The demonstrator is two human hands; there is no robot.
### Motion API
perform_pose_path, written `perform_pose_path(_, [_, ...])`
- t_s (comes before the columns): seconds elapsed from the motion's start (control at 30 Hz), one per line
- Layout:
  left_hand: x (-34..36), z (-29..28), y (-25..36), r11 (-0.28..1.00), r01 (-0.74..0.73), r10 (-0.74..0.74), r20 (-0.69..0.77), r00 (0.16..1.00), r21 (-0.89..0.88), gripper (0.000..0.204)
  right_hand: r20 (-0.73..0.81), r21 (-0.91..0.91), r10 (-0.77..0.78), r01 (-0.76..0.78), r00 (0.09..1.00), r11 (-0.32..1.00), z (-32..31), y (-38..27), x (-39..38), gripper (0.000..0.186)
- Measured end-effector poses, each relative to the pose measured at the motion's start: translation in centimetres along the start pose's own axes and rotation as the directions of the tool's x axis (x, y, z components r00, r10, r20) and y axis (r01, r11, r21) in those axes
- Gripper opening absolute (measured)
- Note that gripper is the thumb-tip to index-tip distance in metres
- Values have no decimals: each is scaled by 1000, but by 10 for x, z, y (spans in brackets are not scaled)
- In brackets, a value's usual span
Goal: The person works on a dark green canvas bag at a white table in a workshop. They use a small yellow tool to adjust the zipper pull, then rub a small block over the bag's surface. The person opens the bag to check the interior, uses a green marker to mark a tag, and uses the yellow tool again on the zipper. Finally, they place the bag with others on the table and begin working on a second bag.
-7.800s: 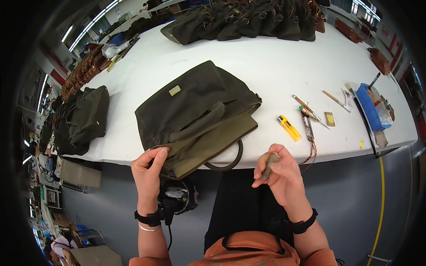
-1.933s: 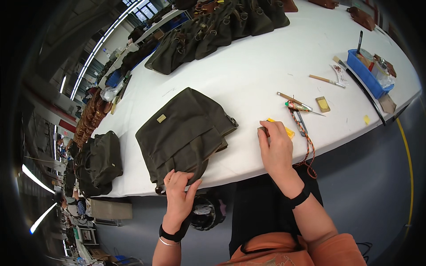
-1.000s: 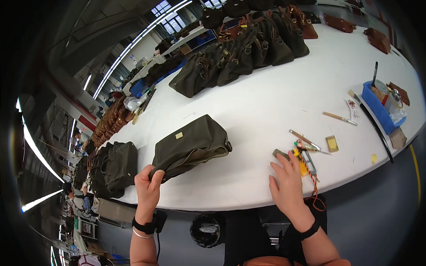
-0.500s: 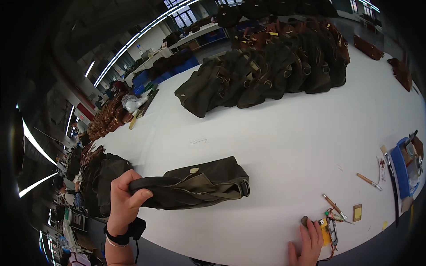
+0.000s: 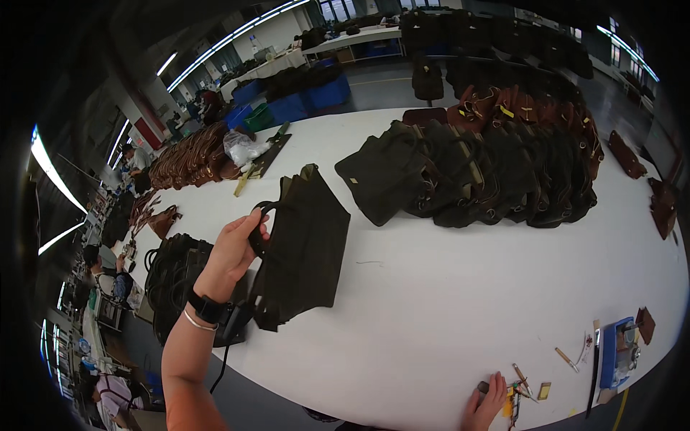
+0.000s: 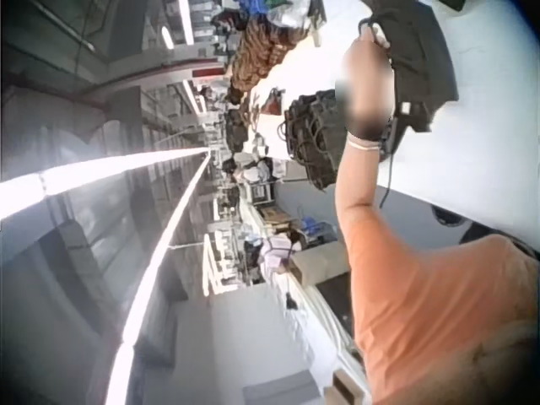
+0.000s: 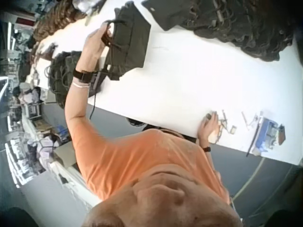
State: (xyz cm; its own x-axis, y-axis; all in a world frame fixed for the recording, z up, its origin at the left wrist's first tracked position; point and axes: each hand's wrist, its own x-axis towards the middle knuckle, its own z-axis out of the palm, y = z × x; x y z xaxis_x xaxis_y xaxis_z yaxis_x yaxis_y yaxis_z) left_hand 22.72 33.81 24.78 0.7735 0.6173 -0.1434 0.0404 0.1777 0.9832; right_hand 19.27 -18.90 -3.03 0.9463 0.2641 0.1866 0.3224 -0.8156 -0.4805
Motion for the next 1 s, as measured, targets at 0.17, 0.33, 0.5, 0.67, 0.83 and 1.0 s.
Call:
perform_pose_path(0.17, [56,2,8,997,71,-70,22,997,-27,17,-80,21,18,-17,997,1000,6,5,-6,57])
perform_pose_path(0.33, [134,4,-1,967,167,-156,-70,985,190,17,-76,24,92,-91,993,996,4,-1,-1,56])
perform_pose_path(0.5, [222,44,-25,977,33,-13,-98,995,210,12,-93,-2,94,-94,991,996,11,7,0,49])
perform_pose_path(0.67, [273,133,-57,970,-74,111,-151,982,230,15,-128,-53,85,-93,988,994,-8,-17,10,39])
perform_pose_path(0.83, [236,195,-77,904,-86,137,-95,986,418,32,-146,-42,109,-116,983,992,-3,-12,9,36])
perform_pose_path(1.0, [245,170,-105,877,-237,313,-123,942,417,41,-138,-82,69,-81,988,993,-9,-26,12,33])
